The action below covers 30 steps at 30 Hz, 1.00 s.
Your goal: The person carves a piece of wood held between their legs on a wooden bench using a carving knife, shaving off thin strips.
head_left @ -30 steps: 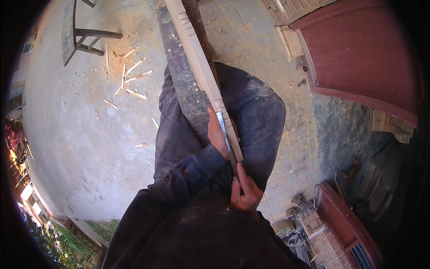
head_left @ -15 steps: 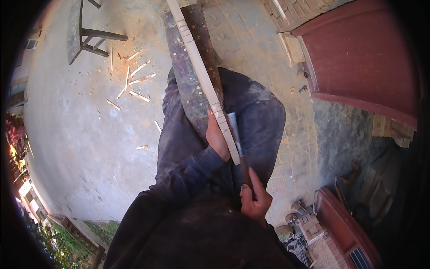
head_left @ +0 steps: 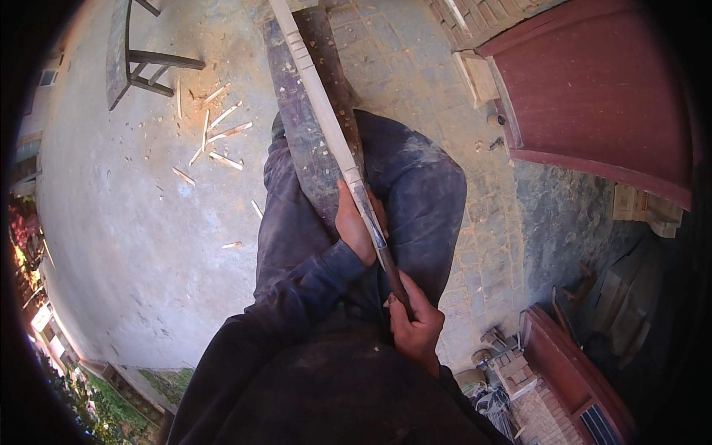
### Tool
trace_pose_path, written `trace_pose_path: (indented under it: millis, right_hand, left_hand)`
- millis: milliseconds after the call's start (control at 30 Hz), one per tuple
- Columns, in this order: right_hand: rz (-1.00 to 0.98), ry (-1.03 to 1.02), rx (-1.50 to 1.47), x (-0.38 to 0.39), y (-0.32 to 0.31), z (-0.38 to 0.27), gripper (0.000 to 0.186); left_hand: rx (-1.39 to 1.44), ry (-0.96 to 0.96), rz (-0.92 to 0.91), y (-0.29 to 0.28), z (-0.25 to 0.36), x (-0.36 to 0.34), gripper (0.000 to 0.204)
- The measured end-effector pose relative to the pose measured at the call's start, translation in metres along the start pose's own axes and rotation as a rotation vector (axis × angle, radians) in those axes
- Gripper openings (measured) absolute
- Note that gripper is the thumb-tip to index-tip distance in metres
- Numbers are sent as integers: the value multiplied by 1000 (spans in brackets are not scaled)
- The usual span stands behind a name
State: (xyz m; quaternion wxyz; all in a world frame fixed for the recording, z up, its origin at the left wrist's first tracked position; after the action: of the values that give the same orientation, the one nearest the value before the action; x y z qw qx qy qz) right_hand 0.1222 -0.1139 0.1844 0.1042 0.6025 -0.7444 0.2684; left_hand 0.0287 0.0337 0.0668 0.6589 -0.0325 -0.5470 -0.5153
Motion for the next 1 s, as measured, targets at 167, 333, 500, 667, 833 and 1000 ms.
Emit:
trace_pose_path:
  millis: [167,333,500,667,833,1000]
  right_hand:
    - [107,-322,320,-10,-4,-16,41]
    - [65,-220,418,-8,-7,-39,43]
    - [82,-332,429,-11,-10,-41,51]
    - [67,-270,395,-15,-11,-57,50]
    - [52,-205,445,-15,-9,-69,49]
    - [48,-210,484,-21,1,-68,49]
  left_hand:
    - [-3,11,-10,-2,0,0,72]
    - [11,21,6,1,2,0,70]
    - [21,37,-2,-2,1,-2,69]
    - [3,34,13,-2,3,-2,72]
    - [1,49,-27,-5,2,1,72]
    - [-7,83,-79,-10,6,-5,73]
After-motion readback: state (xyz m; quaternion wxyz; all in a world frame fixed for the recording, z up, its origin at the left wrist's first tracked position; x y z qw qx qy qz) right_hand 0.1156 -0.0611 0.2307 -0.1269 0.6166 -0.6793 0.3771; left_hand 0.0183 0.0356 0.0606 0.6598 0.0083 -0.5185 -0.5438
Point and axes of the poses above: each hand's wrist, its own x-axis away from the middle knuckle, its own y-axis out of the palm, z = x × y, the point moved 2 cm from there along -x, towards the middle knuckle, and after that the axes turned 1 degree about -x, right-handed, at the moved point
